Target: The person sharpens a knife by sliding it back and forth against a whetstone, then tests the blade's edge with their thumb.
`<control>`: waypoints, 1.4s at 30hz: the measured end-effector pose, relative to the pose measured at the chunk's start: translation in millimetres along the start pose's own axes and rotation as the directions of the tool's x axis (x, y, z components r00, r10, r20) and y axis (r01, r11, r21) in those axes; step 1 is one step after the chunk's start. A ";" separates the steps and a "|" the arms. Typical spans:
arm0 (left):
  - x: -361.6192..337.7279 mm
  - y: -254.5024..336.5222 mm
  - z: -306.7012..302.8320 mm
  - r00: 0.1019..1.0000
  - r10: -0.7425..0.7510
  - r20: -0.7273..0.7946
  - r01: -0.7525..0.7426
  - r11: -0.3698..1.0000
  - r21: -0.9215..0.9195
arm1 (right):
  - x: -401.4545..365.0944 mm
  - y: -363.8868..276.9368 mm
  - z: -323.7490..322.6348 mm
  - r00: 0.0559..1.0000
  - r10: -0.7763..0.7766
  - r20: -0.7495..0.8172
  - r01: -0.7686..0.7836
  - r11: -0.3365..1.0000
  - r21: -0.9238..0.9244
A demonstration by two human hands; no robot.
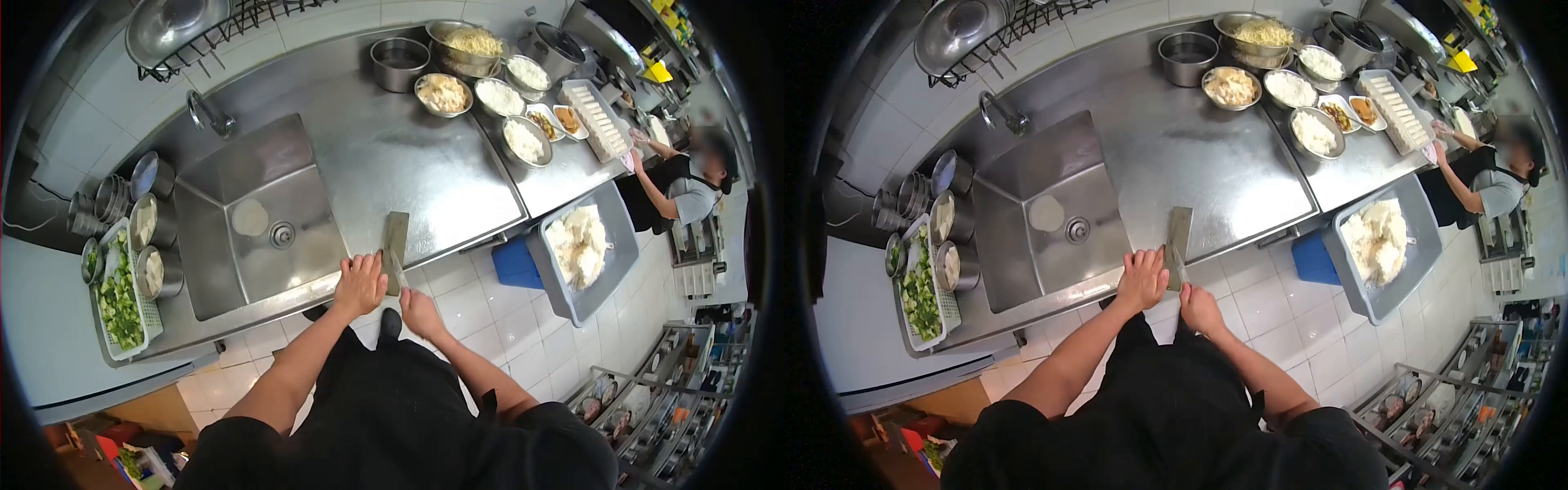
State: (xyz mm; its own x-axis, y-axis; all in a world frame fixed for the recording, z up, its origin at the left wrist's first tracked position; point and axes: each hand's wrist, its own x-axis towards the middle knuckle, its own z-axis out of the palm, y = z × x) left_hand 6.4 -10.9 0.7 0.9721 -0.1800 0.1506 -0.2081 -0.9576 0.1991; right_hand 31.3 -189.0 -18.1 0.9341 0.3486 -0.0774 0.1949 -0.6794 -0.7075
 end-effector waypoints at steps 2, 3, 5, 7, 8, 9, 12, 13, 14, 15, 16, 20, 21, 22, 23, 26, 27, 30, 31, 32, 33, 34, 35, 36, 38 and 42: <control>-3.0 1.8 -2.5 1.000 0.000 0.014 0.001 1.000 -0.021 | 16.7 7.0 -1.1 0.997 0.047 0.063 -0.049 0.999 0.023; 1.7 0.8 -2.8 1.000 0.001 -0.012 -0.001 1.000 -0.022 | 28.4 -0.6 -5.9 0.996 0.079 0.032 -0.079 0.997 0.025; -1.4 0.1 1.6 1.000 0.007 -0.026 -0.007 1.000 -0.017 | 28.5 -10.2 -8.6 0.996 0.085 0.030 -0.086 0.996 0.013; 0.3 -0.4 4.5 0.999 0.009 -0.052 -0.009 1.000 -0.016 | -9.5 -9.4 -5.7 0.994 0.096 0.061 -0.097 0.995 0.014; 7.6 -3.4 3.9 0.998 0.018 -0.067 -0.019 1.000 -0.015 | -23.8 -9.1 -4.2 0.997 0.071 0.033 -0.072 0.997 0.032; 7.4 -3.9 4.5 0.998 0.012 -0.059 -0.012 1.000 -0.004 | -17.2 -4.7 -6.0 0.997 0.053 0.053 -0.054 0.998 0.022; -0.1 3.4 5.6 1.000 0.004 0.002 -0.004 1.000 -0.011 | 34.1 -1.6 -16.5 0.997 0.057 0.061 -0.061 0.996 0.060; -0.2 3.2 5.4 1.000 0.006 -0.006 -0.006 1.000 -0.011 | 27.5 -0.9 -14.4 0.996 0.059 0.065 -0.063 0.996 0.063; 2.1 -1.3 2.4 1.000 0.009 -0.022 -0.010 1.000 -0.001 | 23.9 -3.9 -11.8 0.999 0.036 0.027 -0.038 0.998 0.060; 0.4 -2.9 4.5 1.000 0.017 -0.026 -0.017 1.000 -0.011 | 21.7 -7.9 -9.5 1.000 0.009 -0.019 -0.008 0.998 0.057; 1.0 -5.3 1.8 0.999 0.022 -0.041 -0.022 1.000 0.000 | -0.4 -10.9 -10.9 0.999 0.028 0.025 -0.029 0.999 0.029; 0.0 0.7 -0.8 1.000 -0.008 -0.001 0.008 0.999 -0.039 | 5.3 -8.8 -16.2 1.000 0.013 0.026 -0.014 1.000 0.024; 0.0 1.3 -1.8 1.000 -0.012 0.015 0.012 0.999 -0.035 | 16.6 -5.1 -16.0 0.999 0.030 0.041 -0.030 0.999 0.016; 2.1 1.4 -1.7 1.000 -0.017 0.018 0.018 0.999 -0.027 | 24.2 -3.3 -17.8 0.998 0.029 0.048 -0.030 0.999 0.014; 1.8 1.3 -0.1 0.999 -0.028 0.025 0.029 0.999 -0.041 | 32.2 -4.4 -18.4 0.996 0.071 0.058 -0.073 0.997 0.037; -1.5 0.5 4.7 1.000 -0.024 0.005 0.023 1.000 0.019 | 5.1 -6.8 -14.4 0.994 -0.013 0.107 0.007 0.998 0.059; -2.5 -1.2 8.1 0.999 0.006 -0.049 -0.004 0.999 0.032 | -12.6 -7.9 -14.8 0.997 -0.027 0.070 0.024 0.998 0.054; 1.4 -0.1 2.2 0.999 -0.016 -0.030 0.015 1.000 -0.017 | 7.0 -1.5 -17.1 0.996 -0.006 0.093 0.006 1.000 -0.001; 1.8 1.0 -1.8 0.999 -0.019 -0.027 0.018 0.999 -0.030 | 30.0 -7.0 -22.7 0.994 0.054 0.097 -0.056 0.998 0.021; 1.4 5.3 -0.4 1.000 -0.014 -0.027 0.013 0.999 -0.035 | 44.9 -10.3 -26.5 0.991 0.098 0.092 -0.102 0.994 0.043; 1.4 5.6 -1.5 1.000 -0.023 -0.001 0.023 0.999 -0.045 | 44.9 -8.0 -19.5 0.984 0.156 0.083 -0.158 0.987 0.018; 3.4 2.6 -4.4 0.999 -0.030 0.020 0.031 0.998 -0.048 | 33.2 -7.9 -17.7 0.986 0.149 0.069 -0.151 0.988 0.027; 1.8 1.5 0.7 0.999 -0.018 -0.036 0.018 1.000 -0.019 | 10.9 -3.7 -14.3 0.995 0.085 0.053 -0.086 0.996 0.018; 5.1 -2.7 -1.6 0.999 -0.014 -0.044 0.014 1.000 -0.008 | -6.1 -0.7 -10.5 0.999 0.021 0.041 -0.021 1.000 0.007; 1.6 -0.7 0.5 0.999 0.000 -0.044 0.000 1.000 -0.006 | -8.4 2.1 -9.7 1.000 0.018 0.006 -0.018 1.000 0.005; -0.8 2.8 0.5 1.000 -0.028 -0.013 0.028 0.999 -0.032 | 37.6 0.7 -16.5 1.000 0.012 0.017 -0.012 0.999 0.044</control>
State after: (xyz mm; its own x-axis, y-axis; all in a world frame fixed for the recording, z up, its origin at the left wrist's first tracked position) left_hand 5.1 -13.6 0.6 0.9761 -0.1499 0.1572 -0.1843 -0.9547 0.2337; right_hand 71.5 -186.9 -9.9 0.9310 0.3518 -0.0978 0.1699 -0.6544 -0.7368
